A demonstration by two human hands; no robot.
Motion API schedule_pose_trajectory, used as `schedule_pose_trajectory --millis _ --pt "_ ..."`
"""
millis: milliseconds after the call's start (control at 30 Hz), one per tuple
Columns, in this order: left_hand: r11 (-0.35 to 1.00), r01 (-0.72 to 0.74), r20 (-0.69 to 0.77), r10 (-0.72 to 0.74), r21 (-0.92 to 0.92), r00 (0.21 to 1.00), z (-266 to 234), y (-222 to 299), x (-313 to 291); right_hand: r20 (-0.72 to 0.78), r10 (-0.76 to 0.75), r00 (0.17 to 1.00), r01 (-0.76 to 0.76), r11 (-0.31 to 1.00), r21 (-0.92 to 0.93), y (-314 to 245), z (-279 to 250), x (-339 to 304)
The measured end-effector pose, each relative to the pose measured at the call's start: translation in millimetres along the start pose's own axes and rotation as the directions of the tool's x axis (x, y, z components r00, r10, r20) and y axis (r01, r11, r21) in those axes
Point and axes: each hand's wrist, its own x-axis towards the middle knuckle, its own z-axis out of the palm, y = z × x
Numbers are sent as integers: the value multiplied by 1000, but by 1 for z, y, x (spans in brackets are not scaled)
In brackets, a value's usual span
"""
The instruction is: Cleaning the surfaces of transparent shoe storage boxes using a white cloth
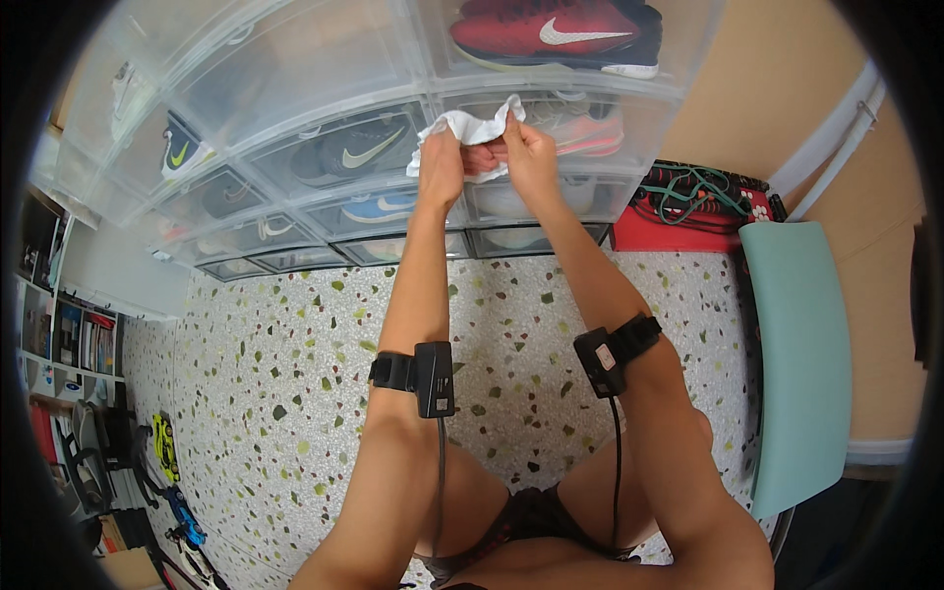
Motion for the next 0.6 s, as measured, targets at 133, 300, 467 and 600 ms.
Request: schedule_pose_trajectory --millis 133,300,467,600 --pt "1000 -5 30 4 6 1000 -5 30 12 8 -15 1000 14 993 118 -35 5 12" --pt "998 -56 -32 56 -1 998 2 53 16 41 77 996 -85 957 278 -56 -1 19" --pt "997 -34 -38 32 -71 999 0 45 17 195 -17 981 -52 937 345 -42 -12 24" --pt "995 -70 -23 69 -66 997 -3 35 17 118 60 991 -94 946 310 -36 -9 18"
